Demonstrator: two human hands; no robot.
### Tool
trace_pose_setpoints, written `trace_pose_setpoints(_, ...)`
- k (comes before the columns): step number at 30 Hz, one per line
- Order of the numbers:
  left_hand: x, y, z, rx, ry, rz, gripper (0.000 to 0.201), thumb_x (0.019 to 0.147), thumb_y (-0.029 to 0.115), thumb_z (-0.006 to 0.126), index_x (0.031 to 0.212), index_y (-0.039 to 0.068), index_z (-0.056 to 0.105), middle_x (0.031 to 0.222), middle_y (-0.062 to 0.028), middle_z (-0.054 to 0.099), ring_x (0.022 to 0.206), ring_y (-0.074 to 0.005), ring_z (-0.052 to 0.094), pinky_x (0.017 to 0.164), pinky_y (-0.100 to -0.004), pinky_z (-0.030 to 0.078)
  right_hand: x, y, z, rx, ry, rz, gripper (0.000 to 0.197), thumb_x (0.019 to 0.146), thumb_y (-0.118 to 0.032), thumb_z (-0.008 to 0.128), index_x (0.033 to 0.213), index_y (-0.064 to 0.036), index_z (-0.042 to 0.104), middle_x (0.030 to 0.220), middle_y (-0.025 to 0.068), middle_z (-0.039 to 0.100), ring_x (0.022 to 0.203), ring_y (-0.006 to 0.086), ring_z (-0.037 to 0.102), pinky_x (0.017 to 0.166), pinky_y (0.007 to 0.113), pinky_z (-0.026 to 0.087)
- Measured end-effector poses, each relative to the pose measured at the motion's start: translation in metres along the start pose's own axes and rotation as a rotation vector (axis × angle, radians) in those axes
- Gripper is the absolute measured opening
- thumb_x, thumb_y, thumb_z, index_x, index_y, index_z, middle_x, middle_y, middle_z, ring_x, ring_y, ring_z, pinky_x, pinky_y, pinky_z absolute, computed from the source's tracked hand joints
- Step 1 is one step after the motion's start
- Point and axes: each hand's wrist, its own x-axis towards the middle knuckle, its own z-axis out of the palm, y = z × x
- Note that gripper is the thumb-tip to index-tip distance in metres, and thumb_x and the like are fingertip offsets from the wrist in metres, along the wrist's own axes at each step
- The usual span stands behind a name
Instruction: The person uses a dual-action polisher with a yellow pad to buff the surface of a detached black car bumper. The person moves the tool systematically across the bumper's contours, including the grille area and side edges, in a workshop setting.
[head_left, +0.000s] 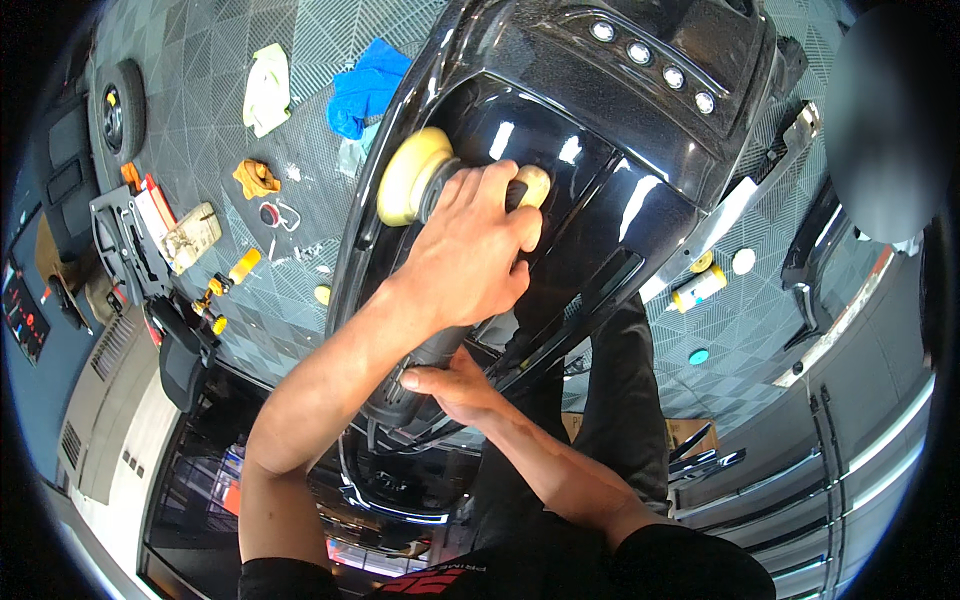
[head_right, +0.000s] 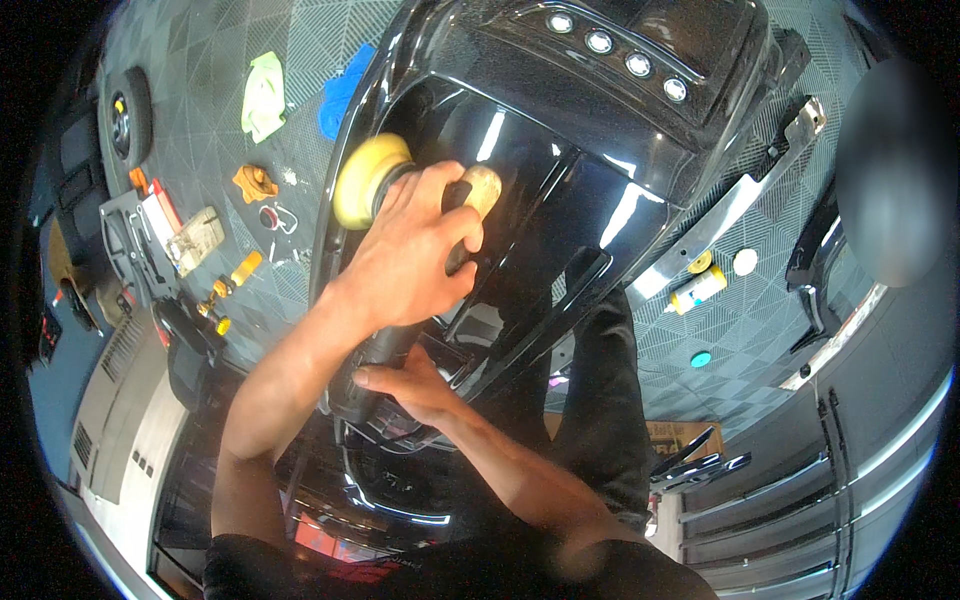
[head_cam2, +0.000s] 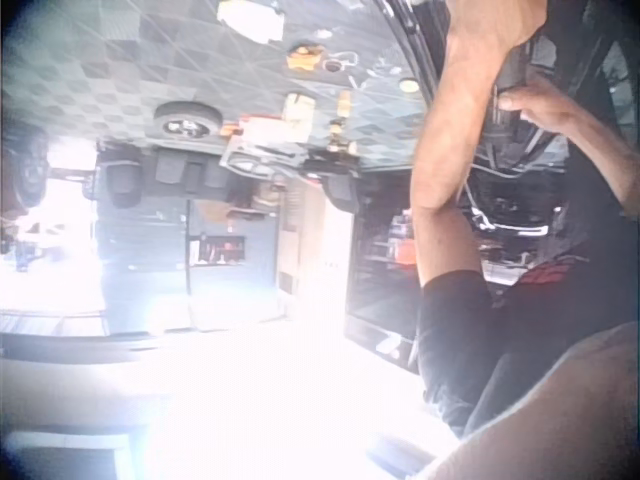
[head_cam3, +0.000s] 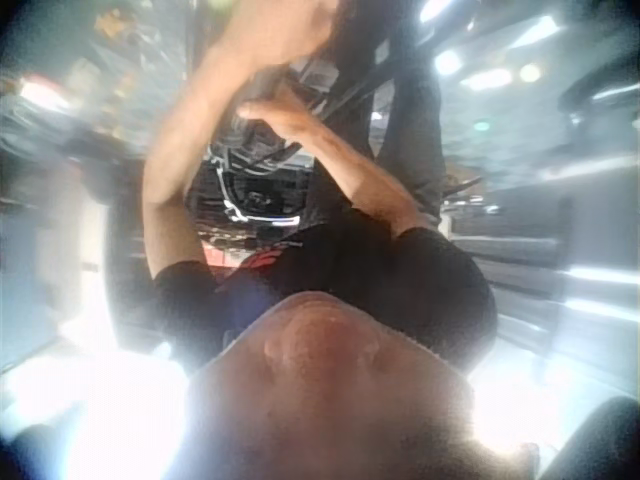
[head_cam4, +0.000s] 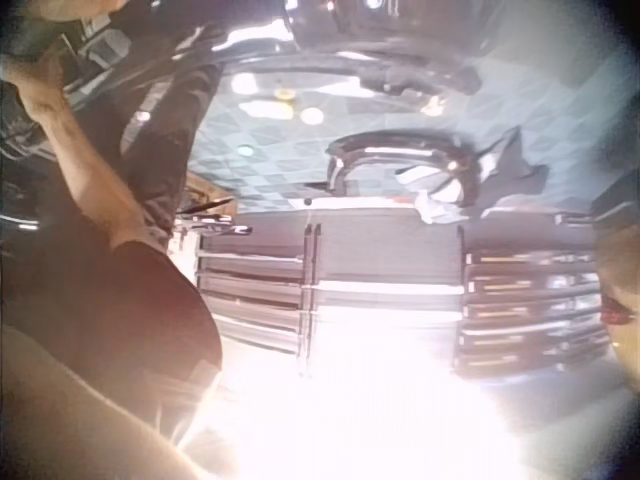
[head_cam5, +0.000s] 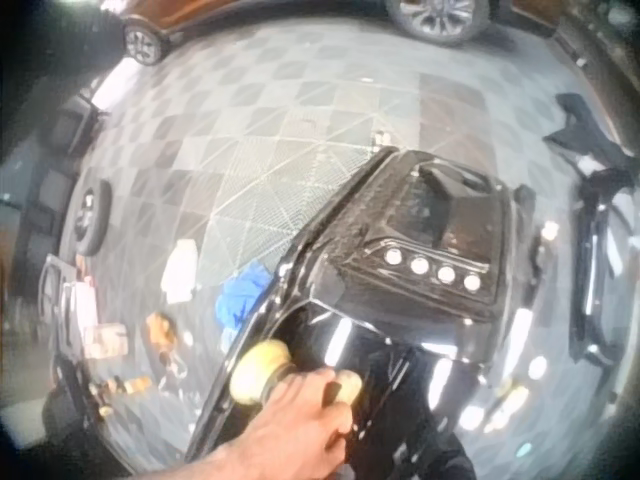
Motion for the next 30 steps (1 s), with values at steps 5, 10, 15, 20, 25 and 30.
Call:
trace_pose_setpoints(5,-0.044,0.006,0.006,-0.057,0.000,-0.163,0.028,0.076,0.010,0.086,0.100,0.010,0.071,0.150,-0.0284,0.048,0.136,-0.0540,0.050,0.116,-0.0578,0.042,-0.035,0.017,-0.004,-0.176,0.020,0.209,0.051,0.092,-0.016,0.080,0.136,-0.0014,0.060,0.121,0.0071,0.069,0.113,0.0176,0.066,0.100,0.038,0.054)
trace_pose_setpoints(10,-0.082,0.010,0.011,-0.221,0.207,-0.377,0.034,0.075,0.011,0.088,0.104,0.013,0.070,0.149,-0.0255,0.047,0.135,-0.0529,0.050,0.114,-0.0551,0.042,-0.079,0.011,-0.001,-0.353,0.115,0.290,0.037,0.090,-0.020,0.082,0.121,-0.0041,0.068,0.106,0.0023,0.070,0.098,0.0135,0.066,0.090,0.034,0.054)
trace_pose_setpoints(15,-0.082,0.021,0.022,-0.756,0.616,-0.383,0.035,0.078,0.012,0.090,0.106,0.014,0.069,0.150,-0.0264,0.045,0.145,-0.0439,0.047,0.118,-0.0505,0.041,-0.112,-0.055,0.025,-0.559,0.326,0.126,0.072,0.087,-0.002,0.085,0.147,-0.0013,0.046,0.125,0.0101,0.070,0.113,0.0215,0.073,0.100,0.039,0.060)
trace_pose_setpoints(20,-0.035,0.033,0.059,-1.050,0.987,-0.315,0.032,0.084,0.015,0.085,0.113,0.016,0.070,0.154,-0.0228,0.043,0.148,-0.0460,0.043,0.122,-0.0527,0.037,-0.118,-0.128,0.041,-1.130,0.517,0.004,0.076,0.080,-0.009,0.092,0.143,0.0005,0.050,0.121,0.0116,0.070,0.104,0.0193,0.071,0.093,0.037,0.060)
trace_pose_setpoints(25,0.006,0.031,0.063,-1.145,1.207,-0.341,0.036,0.080,0.017,0.087,0.111,0.015,0.071,0.155,-0.0268,0.039,0.145,-0.0519,0.046,0.121,-0.0531,0.041,-0.093,-0.176,0.050,-1.424,0.460,-0.019,0.068,0.083,-0.012,0.091,0.138,0.0023,0.054,0.112,0.0113,0.069,0.096,0.0194,0.071,0.087,0.036,0.062)
trace_pose_setpoints(30,0.014,0.028,0.069,-1.037,1.437,-0.403,0.043,0.075,0.016,0.092,0.112,0.015,0.070,0.156,-0.0307,0.036,0.145,-0.0564,0.043,0.121,-0.0569,0.039,-0.077,-0.199,0.036,-1.517,0.357,-0.007,0.071,0.081,-0.014,0.092,0.138,0.0037,0.054,0.109,0.0135,0.070,0.090,0.0228,0.073,0.082,0.037,0.064)
